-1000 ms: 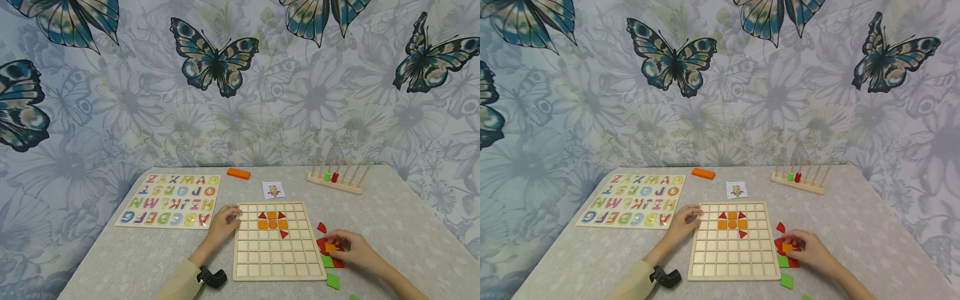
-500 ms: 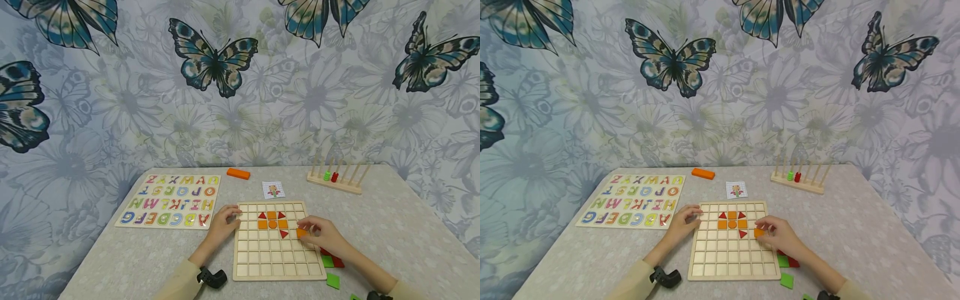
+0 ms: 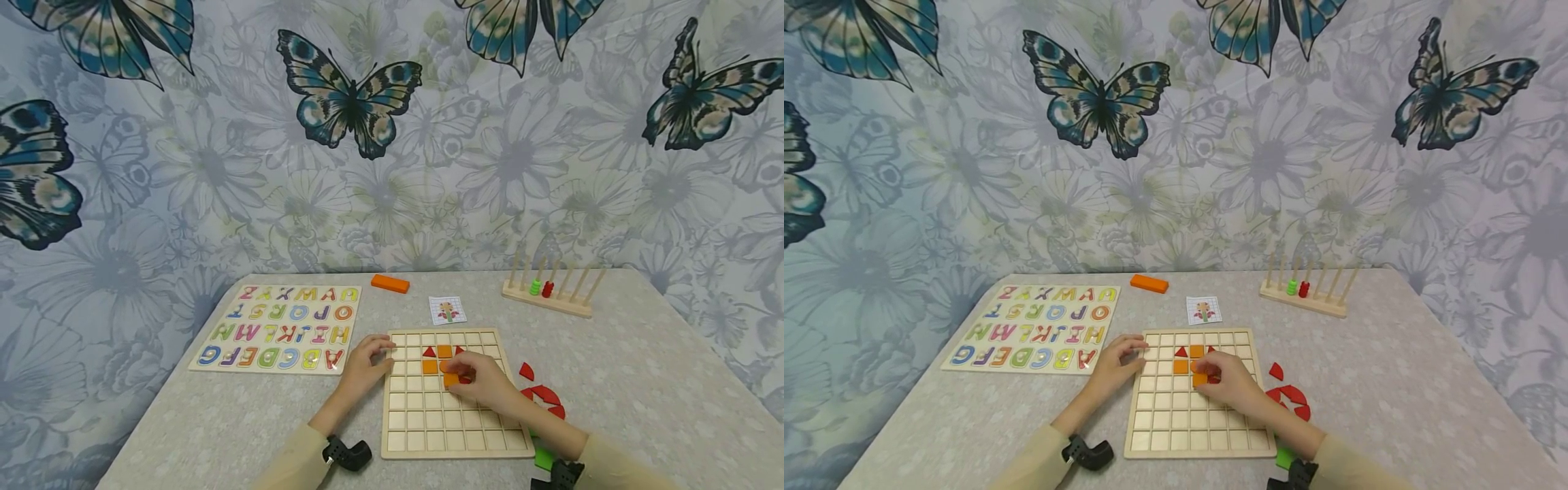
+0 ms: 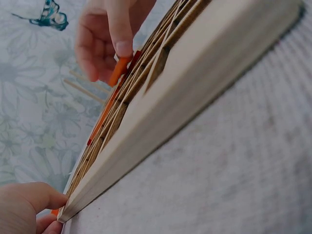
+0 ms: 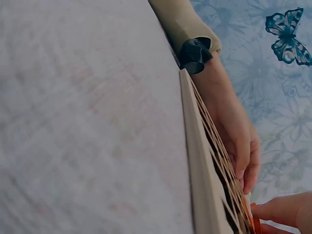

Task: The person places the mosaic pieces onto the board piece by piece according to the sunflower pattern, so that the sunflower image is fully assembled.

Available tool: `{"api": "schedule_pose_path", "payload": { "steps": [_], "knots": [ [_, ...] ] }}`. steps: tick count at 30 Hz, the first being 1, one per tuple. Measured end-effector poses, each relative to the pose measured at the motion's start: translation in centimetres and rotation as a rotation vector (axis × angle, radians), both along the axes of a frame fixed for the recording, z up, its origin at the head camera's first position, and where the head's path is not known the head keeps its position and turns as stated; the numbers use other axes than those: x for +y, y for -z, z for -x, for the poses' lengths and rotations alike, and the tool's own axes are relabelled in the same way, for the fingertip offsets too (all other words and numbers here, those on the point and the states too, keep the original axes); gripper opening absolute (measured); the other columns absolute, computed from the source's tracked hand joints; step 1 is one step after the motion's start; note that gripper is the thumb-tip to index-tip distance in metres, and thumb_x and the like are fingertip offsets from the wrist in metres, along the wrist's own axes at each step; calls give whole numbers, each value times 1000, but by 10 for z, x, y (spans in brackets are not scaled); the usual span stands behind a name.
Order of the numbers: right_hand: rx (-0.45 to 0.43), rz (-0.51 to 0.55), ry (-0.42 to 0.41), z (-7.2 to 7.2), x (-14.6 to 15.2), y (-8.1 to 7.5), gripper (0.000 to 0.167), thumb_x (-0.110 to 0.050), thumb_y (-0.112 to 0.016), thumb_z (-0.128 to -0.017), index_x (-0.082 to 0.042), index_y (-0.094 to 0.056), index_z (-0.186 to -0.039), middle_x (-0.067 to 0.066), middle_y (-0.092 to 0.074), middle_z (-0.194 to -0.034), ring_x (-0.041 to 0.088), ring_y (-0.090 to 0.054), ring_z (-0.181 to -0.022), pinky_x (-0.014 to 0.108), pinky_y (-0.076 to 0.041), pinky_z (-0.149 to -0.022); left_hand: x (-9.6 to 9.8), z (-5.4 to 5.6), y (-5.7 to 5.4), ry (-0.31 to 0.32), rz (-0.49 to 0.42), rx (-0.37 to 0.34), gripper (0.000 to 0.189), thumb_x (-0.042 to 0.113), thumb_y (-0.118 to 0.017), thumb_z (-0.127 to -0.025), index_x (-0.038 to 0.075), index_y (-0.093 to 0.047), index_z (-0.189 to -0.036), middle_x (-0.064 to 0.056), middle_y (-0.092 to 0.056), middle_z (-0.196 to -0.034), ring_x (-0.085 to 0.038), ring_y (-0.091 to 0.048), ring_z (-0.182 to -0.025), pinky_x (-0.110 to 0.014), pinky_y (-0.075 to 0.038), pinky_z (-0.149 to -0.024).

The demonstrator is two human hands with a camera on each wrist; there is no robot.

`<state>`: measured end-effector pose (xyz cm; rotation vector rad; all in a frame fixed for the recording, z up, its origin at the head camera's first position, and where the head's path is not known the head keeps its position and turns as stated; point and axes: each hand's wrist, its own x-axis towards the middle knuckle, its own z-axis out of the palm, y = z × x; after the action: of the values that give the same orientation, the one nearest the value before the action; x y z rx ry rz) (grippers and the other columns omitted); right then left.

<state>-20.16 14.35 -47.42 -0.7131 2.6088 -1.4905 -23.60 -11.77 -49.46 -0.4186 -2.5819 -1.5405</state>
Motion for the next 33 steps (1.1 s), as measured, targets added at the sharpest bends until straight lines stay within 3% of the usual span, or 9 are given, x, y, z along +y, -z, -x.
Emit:
{"api": "schedule_pose_path", "payload": {
  "steps": [5,22,28,33],
  "knots": [
    [-8,-18,27,-1,-5,1,29,-7,-76,-77,-5,-68,-105,8,-69,-104,21,-63,-96,20,-52,-82,0,1,1,5,8,6,22,6,-67,-84,9,-70,-106,-10,-59,-126,-28,-58,-112,-46,-49,-97],
    [36,-3,21,3,-4,5,23,-6,-73,-80,-8,-69,-102,6,-70,-100,16,-62,-90,21,-52,-78,0,3,2,3,3,16,22,6,-67,-85,8,-70,-106,-9,-60,-125,-29,-57,-116,-45,-49,-98],
    [56,-10,104,5,9,-1,20,-5,-71,-82,-5,-69,-102,6,-69,-88,4,-54,-76,19,-45,-66,0,1,2,2,2,14,22,6,-67,-84,7,-70,-106,-10,-60,-124,-29,-57,-115,-45,-49,-99],
    [72,-25,190,6,34,-4,22,-5,-69,-83,-2,-68,-105,5,-69,-86,0,-53,-73,19,-46,-65,-1,2,3,1,7,24,22,6,-67,-84,7,-70,-106,-10,-60,-123,-28,-57,-116,-46,-48,-99]
  ]
}}
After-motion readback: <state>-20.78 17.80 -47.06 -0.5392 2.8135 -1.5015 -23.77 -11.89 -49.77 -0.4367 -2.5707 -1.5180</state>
